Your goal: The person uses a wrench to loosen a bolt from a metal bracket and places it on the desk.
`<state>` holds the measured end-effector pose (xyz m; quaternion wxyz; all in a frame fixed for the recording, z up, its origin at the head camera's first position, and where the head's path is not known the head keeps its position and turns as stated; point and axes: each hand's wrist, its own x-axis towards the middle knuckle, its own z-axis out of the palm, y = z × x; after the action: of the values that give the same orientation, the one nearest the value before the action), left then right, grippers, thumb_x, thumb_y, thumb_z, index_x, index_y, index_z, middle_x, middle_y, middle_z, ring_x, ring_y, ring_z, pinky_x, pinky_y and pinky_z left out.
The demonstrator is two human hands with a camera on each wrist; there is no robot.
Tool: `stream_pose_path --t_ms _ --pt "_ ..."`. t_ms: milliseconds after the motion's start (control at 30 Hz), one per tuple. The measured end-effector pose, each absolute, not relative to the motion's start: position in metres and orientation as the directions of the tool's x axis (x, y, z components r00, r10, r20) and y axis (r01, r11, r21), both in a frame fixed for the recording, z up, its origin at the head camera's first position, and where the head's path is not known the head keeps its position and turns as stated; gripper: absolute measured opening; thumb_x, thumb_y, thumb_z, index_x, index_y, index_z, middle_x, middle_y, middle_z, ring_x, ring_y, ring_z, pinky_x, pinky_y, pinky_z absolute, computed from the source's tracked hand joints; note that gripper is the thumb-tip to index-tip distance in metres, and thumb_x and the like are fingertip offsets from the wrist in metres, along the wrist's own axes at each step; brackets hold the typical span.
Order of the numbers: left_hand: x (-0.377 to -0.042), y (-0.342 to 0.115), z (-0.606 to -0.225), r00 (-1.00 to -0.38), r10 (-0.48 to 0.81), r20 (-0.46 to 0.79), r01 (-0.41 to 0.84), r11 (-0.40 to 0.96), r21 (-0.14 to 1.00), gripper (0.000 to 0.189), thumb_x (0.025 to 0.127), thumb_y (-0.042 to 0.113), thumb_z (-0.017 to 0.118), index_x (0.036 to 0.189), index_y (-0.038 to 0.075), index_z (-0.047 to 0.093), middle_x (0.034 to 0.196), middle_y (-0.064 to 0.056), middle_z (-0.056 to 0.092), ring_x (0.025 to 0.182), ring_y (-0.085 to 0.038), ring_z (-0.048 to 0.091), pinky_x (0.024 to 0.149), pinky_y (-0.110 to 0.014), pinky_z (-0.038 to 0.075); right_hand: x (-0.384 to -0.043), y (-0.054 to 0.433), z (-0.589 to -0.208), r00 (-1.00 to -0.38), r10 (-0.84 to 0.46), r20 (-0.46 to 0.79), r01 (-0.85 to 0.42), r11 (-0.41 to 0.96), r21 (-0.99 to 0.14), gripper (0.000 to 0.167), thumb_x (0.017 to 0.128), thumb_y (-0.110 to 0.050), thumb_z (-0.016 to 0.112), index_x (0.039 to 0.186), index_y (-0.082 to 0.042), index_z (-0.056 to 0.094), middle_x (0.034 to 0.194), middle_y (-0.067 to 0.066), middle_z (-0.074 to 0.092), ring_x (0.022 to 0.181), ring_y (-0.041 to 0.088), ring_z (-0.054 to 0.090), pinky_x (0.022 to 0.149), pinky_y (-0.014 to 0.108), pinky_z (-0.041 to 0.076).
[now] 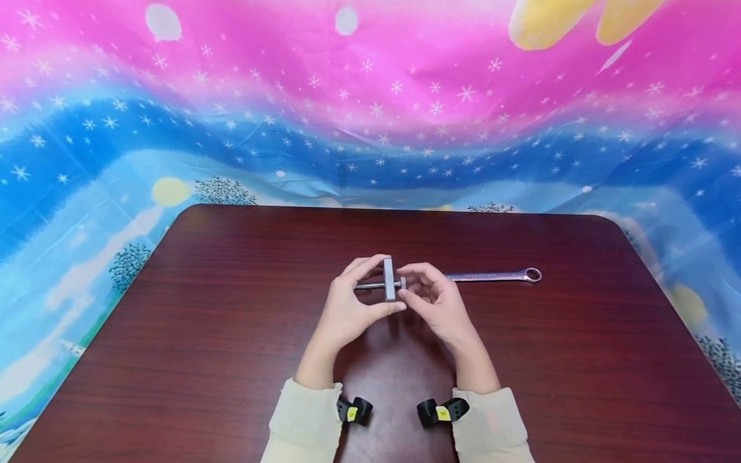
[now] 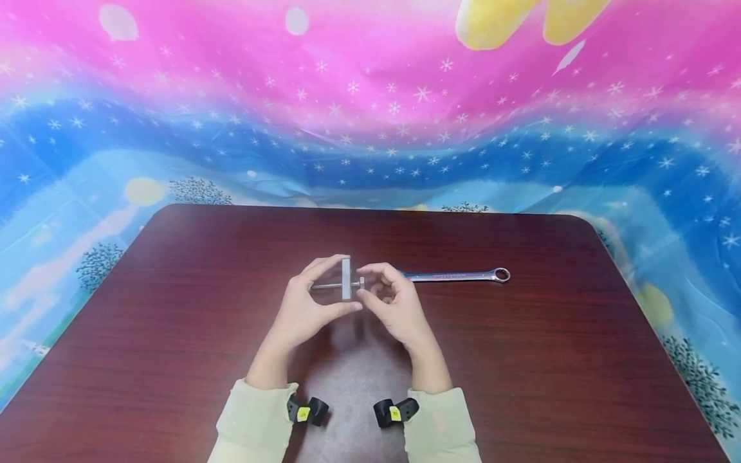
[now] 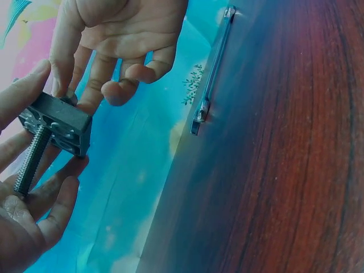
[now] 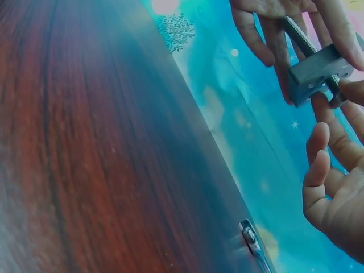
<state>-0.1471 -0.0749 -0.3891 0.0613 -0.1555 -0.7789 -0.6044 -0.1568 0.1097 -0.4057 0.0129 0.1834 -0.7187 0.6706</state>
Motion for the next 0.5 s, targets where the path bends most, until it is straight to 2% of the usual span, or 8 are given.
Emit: stream_pose_path --t_ms 200,333,500 --pt "-0.147 -0.075 -0.389 -0.942 0.174 0.288 0.322 0.220 0.921 0.070 0.072 0.014 0.090 0.135 0.020 0.061 0.125 -0.003 0.062 0.113 -0.022 0.066 0.092 -0.039 0.059 -0.157 0.111 -0.407 -0.937 -0.255 0.238 -0.248 0.008 -0.969 0.026 0.095 -0.002 0.062 0.120 0.005 0.060 0.089 -0.009 0.069 0.080 0.007 0.064 0.069 0.022 0.054" --pt "-0.147 -0.075 -0.389 -0.941 0.173 0.292 0.326 0.228 0.917 0.070 0.071 0.015 0.090 0.135 0.020 0.061 0.126 -0.003 0.062 0.111 -0.020 0.066 0.092 -0.036 0.059 -0.157 0.106 -0.407 -0.954 -0.196 0.227 -0.229 -0.014 -0.973 0.021 0.100 -0.008 0.056 0.114 0.007 0.062 0.079 -0.008 0.068 0.071 0.006 0.063 0.064 0.023 0.054" --pt "-0.146 -0.074 -0.387 -0.940 0.175 0.293 0.328 0.229 0.916 0.070 0.071 0.015 0.091 0.135 0.018 0.061 0.125 -0.003 0.063 0.109 -0.021 0.066 0.092 -0.036 0.059 -0.158 0.100 -0.406 -0.961 -0.128 0.247 -0.248 -0.006 -0.969 0.022 0.103 -0.009 0.052 0.104 0.009 0.064 0.070 -0.006 0.062 0.061 0.007 0.055 0.056 0.024 0.049"
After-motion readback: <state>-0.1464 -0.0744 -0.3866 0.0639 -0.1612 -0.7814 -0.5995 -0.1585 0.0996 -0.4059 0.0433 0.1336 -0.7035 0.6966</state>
